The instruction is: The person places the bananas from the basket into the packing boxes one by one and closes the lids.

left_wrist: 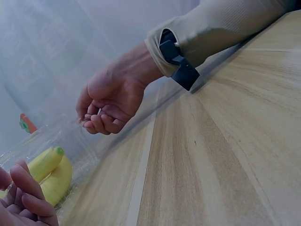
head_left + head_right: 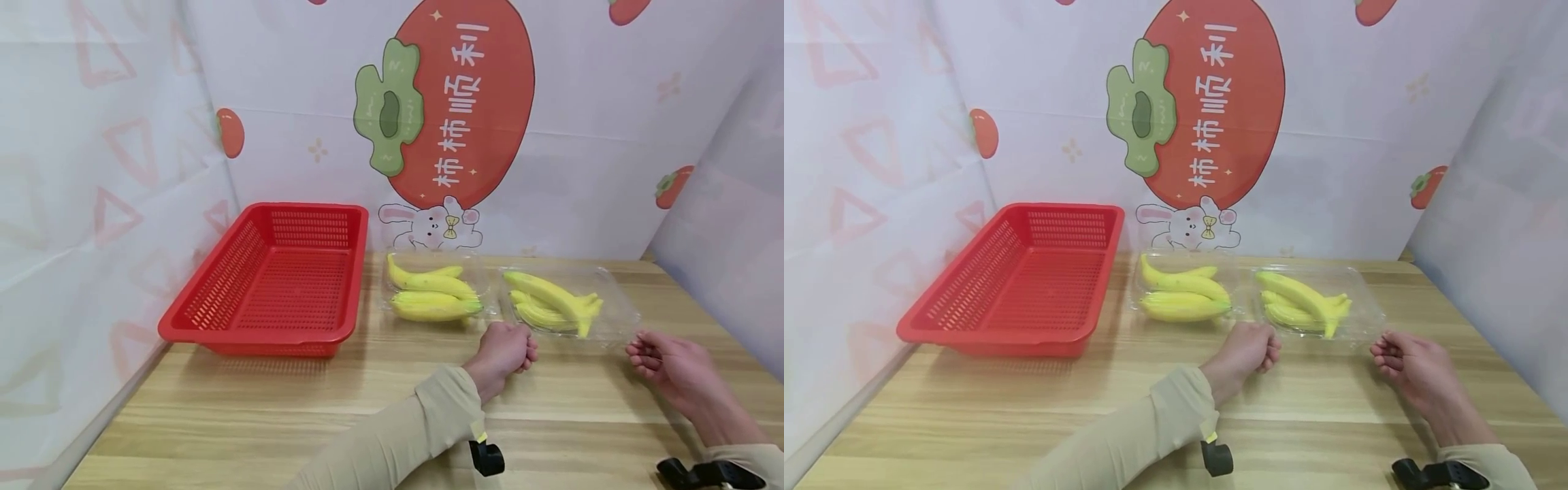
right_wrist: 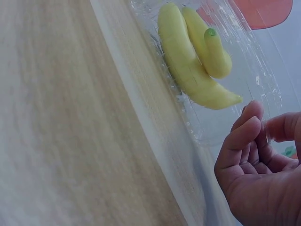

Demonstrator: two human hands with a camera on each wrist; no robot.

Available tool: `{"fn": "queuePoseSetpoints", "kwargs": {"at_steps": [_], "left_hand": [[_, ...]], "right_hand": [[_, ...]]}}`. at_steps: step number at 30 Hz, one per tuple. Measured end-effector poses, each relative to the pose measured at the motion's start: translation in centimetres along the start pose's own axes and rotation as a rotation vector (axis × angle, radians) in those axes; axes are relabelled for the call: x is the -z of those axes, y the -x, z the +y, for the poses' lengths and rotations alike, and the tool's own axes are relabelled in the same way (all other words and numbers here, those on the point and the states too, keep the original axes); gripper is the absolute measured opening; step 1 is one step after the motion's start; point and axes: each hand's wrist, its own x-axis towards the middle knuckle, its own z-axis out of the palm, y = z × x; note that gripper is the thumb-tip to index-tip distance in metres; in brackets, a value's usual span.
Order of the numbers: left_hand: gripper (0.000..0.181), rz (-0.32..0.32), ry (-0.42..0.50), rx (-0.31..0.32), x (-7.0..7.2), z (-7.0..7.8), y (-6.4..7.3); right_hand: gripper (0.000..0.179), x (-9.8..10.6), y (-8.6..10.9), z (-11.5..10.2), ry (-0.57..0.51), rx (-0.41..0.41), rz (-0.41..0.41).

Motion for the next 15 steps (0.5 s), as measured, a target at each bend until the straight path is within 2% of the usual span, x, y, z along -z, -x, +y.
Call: {"fn": "queuePoseSetpoints", "kwargs": {"at_steps": [6,10,15], "left_hand": [[0.033,0.004,0.007,0.004,-0.22,0.03,-0.21],[0.031,0.008,0.002,0.012,-0.24,-0.06,-0.38],[0.03,0.042,-0.009,0.023,-0.03,-0.1,-0.4]], "right_hand": [[0.041,0.21,0.05,0.08,-0.02,0.012,-0.009],[0.04,0.42,0.17,0.23,-0.054,0.013,-0.038],[0.041,0.39,0.21,0.38,-0.084,0.006,-0.096]]}}
